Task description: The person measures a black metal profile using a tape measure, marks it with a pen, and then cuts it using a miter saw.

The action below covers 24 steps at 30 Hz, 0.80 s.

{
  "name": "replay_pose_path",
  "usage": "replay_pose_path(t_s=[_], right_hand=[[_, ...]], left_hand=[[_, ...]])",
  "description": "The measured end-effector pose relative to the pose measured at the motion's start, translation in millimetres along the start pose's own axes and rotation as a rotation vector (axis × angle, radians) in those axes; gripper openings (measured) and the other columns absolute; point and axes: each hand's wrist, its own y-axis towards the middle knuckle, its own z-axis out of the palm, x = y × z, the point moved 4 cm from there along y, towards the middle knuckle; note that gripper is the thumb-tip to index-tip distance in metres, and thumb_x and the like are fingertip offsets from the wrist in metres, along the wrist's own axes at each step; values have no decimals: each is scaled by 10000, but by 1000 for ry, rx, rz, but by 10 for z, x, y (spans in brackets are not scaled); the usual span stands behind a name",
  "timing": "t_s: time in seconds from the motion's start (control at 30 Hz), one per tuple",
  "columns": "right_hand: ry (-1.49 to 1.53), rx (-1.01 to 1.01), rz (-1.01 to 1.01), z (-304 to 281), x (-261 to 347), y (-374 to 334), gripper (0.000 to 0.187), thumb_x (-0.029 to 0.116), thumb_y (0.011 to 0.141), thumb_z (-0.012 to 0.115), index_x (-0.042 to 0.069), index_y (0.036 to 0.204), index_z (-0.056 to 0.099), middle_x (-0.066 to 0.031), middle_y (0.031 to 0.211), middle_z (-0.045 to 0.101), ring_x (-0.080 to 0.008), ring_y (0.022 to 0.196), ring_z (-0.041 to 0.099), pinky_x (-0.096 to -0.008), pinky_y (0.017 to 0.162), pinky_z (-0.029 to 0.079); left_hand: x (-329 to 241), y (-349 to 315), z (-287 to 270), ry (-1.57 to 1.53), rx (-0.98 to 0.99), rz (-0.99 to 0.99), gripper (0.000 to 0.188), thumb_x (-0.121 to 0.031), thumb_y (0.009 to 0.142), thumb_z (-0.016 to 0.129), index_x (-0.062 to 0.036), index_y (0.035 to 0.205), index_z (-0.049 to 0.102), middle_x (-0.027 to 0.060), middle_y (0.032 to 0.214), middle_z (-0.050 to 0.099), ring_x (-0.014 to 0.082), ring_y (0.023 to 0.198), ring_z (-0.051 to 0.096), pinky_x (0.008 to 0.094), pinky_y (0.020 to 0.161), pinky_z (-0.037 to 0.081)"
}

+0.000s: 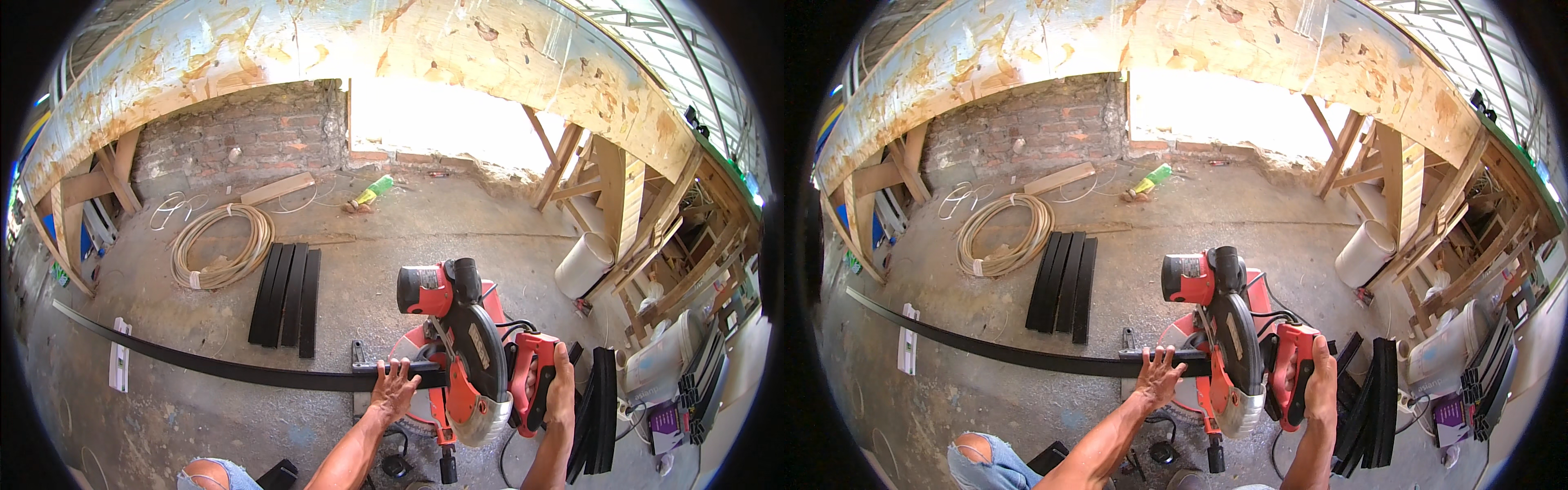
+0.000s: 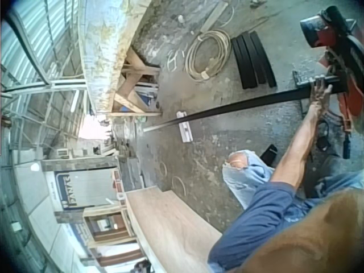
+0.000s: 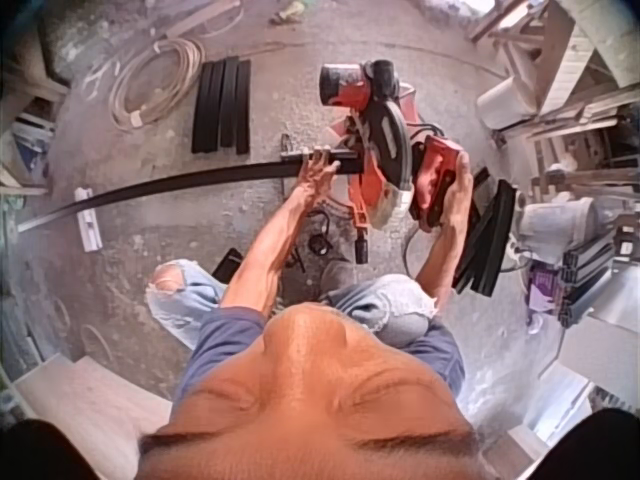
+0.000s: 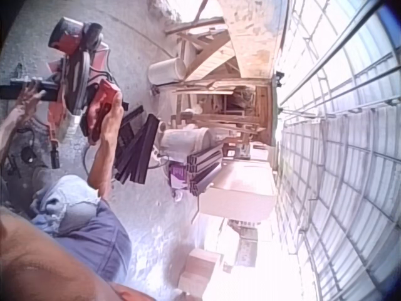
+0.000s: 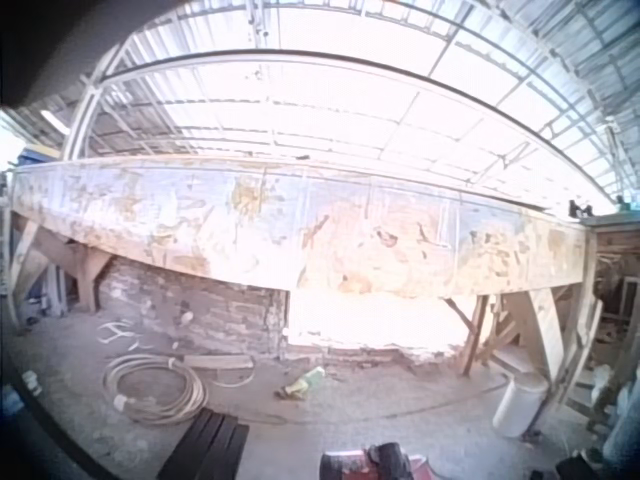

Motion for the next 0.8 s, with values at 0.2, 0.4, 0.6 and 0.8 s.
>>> replay_pose_path(t_s=[0.2,0.4,0.6,0.8], right_hand=[[-16,6,-2,4,6,10,745,739,947,425,32,825,626,-40,607,591,-134,489,578,-272,467,477],[-7,4,-6,2,26,-4,751,750,940,426,33,838,627,-37,611,592,-130,493,578,-270,469,477],[1,16,15,-20,-45,11,753,754,935,430,33,855,629,-37,616,596,-128,494,575,-269,471,479],[-20,1,-2,-2,-3,6,752,751,937,430,34,830,629,-35,607,590,-130,492,577,-269,466,476]], left_hand=[[7,17,39,4,7,1,324,-200,865,652,-208,1188,667,146,1323,426,344,1309,375,620,1101,209],[12,7,-8,8,-24,0,323,-213,866,652,-209,1189,668,143,1317,429,343,1308,376,617,1101,210],[-4,3,21,52,-1,6,379,-293,848,734,-225,1216,671,144,1308,442,339,1288,384,597,1080,232],[0,8,-6,61,-14,5,376,-293,849,734,-221,1213,672,146,1308,441,340,1297,378,595,1081,228]])
